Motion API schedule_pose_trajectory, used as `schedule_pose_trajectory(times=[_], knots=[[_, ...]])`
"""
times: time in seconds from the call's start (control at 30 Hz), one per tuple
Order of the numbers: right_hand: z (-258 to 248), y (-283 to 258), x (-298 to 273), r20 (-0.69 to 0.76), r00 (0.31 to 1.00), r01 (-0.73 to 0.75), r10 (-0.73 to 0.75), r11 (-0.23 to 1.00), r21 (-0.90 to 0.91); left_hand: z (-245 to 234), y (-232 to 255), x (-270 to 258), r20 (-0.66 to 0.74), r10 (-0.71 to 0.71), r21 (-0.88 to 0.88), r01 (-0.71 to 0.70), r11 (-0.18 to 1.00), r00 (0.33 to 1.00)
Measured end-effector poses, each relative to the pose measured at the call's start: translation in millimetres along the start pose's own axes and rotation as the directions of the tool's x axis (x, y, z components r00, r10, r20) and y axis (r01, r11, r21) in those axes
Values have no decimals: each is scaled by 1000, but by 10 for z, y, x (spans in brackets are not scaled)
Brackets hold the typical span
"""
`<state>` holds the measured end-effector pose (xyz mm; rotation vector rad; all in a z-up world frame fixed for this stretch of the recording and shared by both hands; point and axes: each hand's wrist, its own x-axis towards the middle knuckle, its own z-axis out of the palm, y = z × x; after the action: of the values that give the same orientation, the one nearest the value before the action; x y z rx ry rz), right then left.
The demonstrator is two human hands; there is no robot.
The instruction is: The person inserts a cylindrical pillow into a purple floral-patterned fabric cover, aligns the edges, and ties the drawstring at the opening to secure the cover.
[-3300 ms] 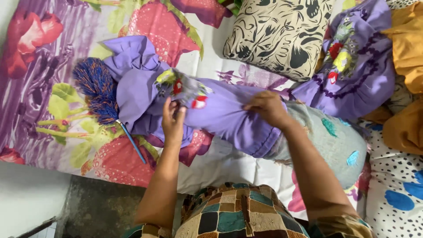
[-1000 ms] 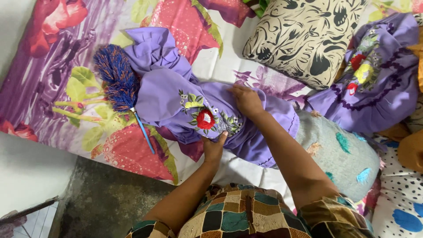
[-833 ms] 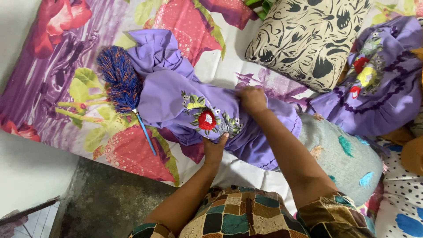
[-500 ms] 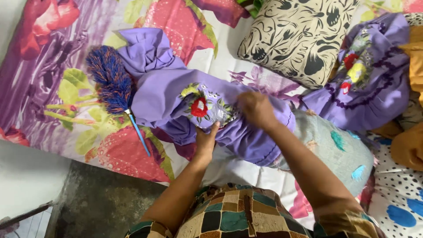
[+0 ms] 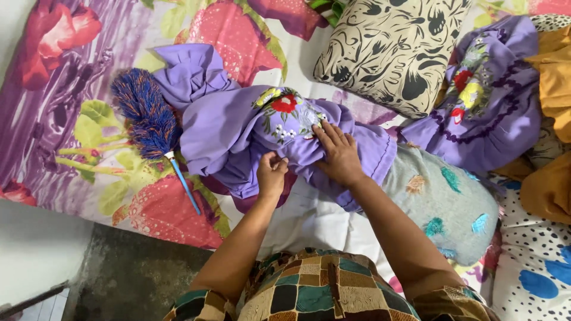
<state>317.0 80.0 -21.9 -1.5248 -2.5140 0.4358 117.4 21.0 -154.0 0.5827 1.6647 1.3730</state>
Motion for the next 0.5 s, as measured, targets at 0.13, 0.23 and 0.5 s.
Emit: schedule_pose_trajectory(times=[0.13, 0.23, 0.5], knots=[[20, 89, -1, 3, 1000, 23, -23, 1000, 13, 65, -376, 234, -57, 79, 41, -77, 996, 995], [47, 135, -21, -13, 1000, 23, -22, 999, 46, 36, -260, 127, -34, 158, 216, -147, 965, 987], [63, 277, -30, 30, 990, 135, -139, 982, 129, 115, -96, -1051, 436, 24, 541, -284, 792, 899]])
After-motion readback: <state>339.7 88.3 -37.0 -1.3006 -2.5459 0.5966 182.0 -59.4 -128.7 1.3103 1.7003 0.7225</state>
